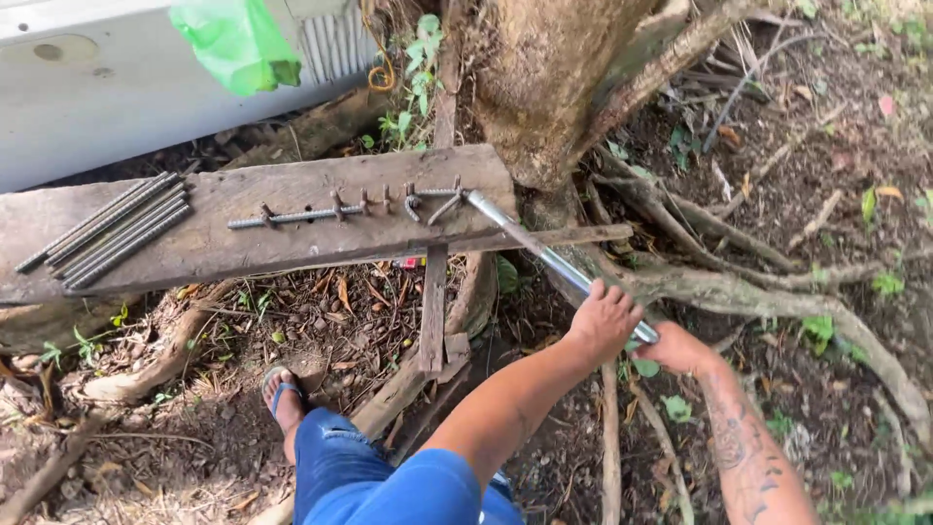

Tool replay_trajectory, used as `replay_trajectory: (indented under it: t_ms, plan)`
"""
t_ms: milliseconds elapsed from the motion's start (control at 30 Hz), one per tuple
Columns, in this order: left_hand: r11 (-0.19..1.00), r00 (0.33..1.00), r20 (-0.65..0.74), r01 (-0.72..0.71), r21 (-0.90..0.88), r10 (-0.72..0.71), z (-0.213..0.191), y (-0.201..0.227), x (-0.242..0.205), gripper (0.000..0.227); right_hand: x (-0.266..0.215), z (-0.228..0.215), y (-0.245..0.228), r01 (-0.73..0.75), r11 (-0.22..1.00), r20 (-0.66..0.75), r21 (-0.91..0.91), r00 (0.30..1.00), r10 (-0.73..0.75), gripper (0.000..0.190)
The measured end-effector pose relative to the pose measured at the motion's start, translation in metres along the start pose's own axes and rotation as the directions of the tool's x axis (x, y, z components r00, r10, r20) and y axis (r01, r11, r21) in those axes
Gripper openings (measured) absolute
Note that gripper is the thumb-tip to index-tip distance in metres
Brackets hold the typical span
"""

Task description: The recorder is using a hollow metal pipe to bend short lengths of steel rebar against pins on a wooden workbench.

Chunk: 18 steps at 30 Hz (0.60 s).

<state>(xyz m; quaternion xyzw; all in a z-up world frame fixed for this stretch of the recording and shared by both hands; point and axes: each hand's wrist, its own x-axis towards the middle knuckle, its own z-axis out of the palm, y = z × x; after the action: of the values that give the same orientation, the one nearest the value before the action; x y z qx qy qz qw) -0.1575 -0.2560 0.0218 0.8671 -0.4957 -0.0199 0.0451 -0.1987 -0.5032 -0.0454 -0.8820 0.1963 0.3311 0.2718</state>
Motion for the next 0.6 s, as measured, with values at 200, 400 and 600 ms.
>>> replay_trajectory:
  t_ms: [200,400,600]
  plan:
    - [1.000,0.996,-0.090,0.006,0.006,-0.005,0.003,-0.002,-0.018,0.031,-0.031,0.028,-0.007,0.049,0.999,-0.158,-0.003,0.986,-0.048,0.025]
    - [0.991,0.991,-0.064,-0.121,-0.064,0.117,0.002,-0.012,-0.093,0.030,-0.115,0.104,-0.059,-0.061,0.997,-0.194,-0.057,0.980,0.049,0.028]
    - [0.900,0.908,-0.273,-0.378,-0.214,0.317,0.008,-0.054,-0.184,0.020,-0.193,0.231,-0.127,-0.062,0.764,-0.053,0.643,0.991,0.125,0.032]
